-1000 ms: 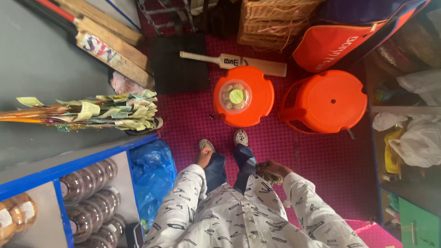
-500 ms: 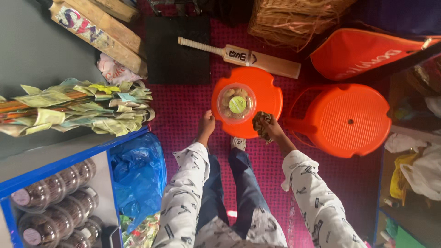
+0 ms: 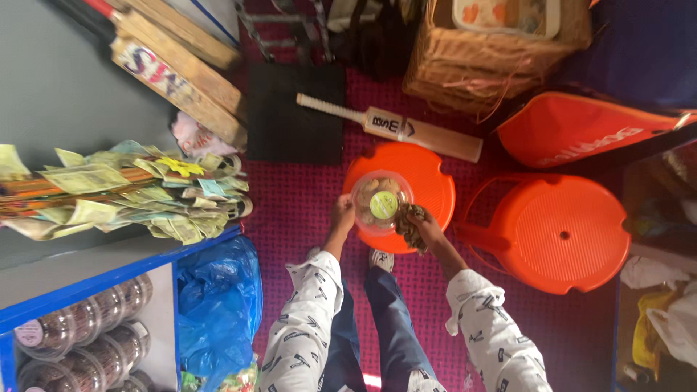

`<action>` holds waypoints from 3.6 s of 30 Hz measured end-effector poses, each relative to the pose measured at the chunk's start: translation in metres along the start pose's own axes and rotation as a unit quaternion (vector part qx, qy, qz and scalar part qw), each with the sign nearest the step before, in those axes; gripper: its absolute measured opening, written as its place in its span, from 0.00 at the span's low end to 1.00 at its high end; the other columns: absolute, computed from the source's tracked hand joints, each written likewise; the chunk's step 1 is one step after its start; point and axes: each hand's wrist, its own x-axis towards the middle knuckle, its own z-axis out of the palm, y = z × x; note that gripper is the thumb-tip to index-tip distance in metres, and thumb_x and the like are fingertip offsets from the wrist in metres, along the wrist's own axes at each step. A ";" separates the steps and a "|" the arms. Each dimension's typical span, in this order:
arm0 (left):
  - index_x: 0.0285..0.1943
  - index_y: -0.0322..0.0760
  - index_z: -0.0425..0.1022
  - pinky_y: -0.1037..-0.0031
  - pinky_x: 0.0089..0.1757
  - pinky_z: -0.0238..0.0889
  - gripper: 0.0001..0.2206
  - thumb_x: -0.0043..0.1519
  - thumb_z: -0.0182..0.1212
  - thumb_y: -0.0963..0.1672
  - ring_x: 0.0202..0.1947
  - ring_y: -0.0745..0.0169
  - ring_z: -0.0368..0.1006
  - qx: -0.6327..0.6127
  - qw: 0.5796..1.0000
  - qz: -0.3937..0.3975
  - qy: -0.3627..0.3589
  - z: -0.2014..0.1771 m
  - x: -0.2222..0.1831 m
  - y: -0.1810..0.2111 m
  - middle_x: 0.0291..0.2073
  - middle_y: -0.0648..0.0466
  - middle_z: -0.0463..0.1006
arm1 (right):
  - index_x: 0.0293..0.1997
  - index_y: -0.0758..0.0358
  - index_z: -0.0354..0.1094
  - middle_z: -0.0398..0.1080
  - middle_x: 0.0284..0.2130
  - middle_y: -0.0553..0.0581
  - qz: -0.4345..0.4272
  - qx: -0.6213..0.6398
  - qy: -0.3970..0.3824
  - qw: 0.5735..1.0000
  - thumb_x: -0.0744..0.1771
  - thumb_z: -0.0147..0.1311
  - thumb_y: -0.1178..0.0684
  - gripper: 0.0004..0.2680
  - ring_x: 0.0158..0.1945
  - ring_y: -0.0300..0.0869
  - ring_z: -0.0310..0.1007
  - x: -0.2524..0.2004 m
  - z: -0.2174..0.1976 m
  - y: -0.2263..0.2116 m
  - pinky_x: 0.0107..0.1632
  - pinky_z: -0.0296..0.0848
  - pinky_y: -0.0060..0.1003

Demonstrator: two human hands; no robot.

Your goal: The person places containers of cookies onto shelves in a bakery storage or production area.

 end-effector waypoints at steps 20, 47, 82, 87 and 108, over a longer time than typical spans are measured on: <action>0.65 0.47 0.64 0.63 0.49 0.64 0.21 0.63 0.65 0.45 0.55 0.62 0.64 -0.424 0.893 0.097 -0.113 -0.237 -0.242 0.299 0.55 0.56 0.66 | 0.54 0.59 0.76 0.79 0.43 0.65 -0.197 0.124 0.020 0.972 0.63 0.65 0.40 0.19 0.48 0.53 0.78 -0.285 -0.042 -0.270 0.54 0.75 0.50; 0.82 0.54 0.43 0.34 0.53 0.66 0.37 0.65 0.61 0.41 0.65 0.33 0.63 -0.413 0.826 0.309 -0.228 -0.338 -0.331 0.300 0.72 0.45 0.59 | 0.52 0.50 0.71 0.69 0.54 0.55 -0.525 -0.286 0.248 0.763 0.61 0.64 0.43 0.17 0.50 0.65 0.74 -0.352 0.025 -0.423 0.51 0.76 0.61; 0.82 0.52 0.42 0.34 0.57 0.63 0.34 0.69 0.56 0.40 0.68 0.34 0.59 -0.430 0.824 0.343 -0.136 -0.319 -0.279 0.259 0.74 0.45 0.57 | 0.50 0.49 0.71 0.65 0.52 0.51 -0.656 -0.465 0.108 0.584 0.59 0.61 0.48 0.15 0.54 0.53 0.67 -0.439 0.140 -0.340 0.45 0.75 0.46; 0.82 0.55 0.36 0.34 0.60 0.60 0.34 0.71 0.54 0.45 0.69 0.38 0.58 -0.472 0.798 0.341 -0.156 -0.345 -0.345 0.309 0.75 0.47 0.54 | 0.54 0.49 0.71 0.65 0.54 0.50 -0.622 -0.439 0.057 0.645 0.60 0.62 0.49 0.17 0.57 0.53 0.67 -0.451 0.116 -0.331 0.49 0.77 0.49; 0.81 0.59 0.42 0.48 0.45 0.78 0.39 0.62 0.61 0.43 0.59 0.37 0.72 -0.530 0.795 0.254 -0.149 -0.363 -0.360 0.315 0.66 0.44 0.64 | 0.60 0.46 0.69 0.65 0.57 0.49 -0.605 -0.464 0.162 0.627 0.60 0.58 0.50 0.21 0.58 0.52 0.67 -0.387 -0.001 -0.377 0.56 0.75 0.49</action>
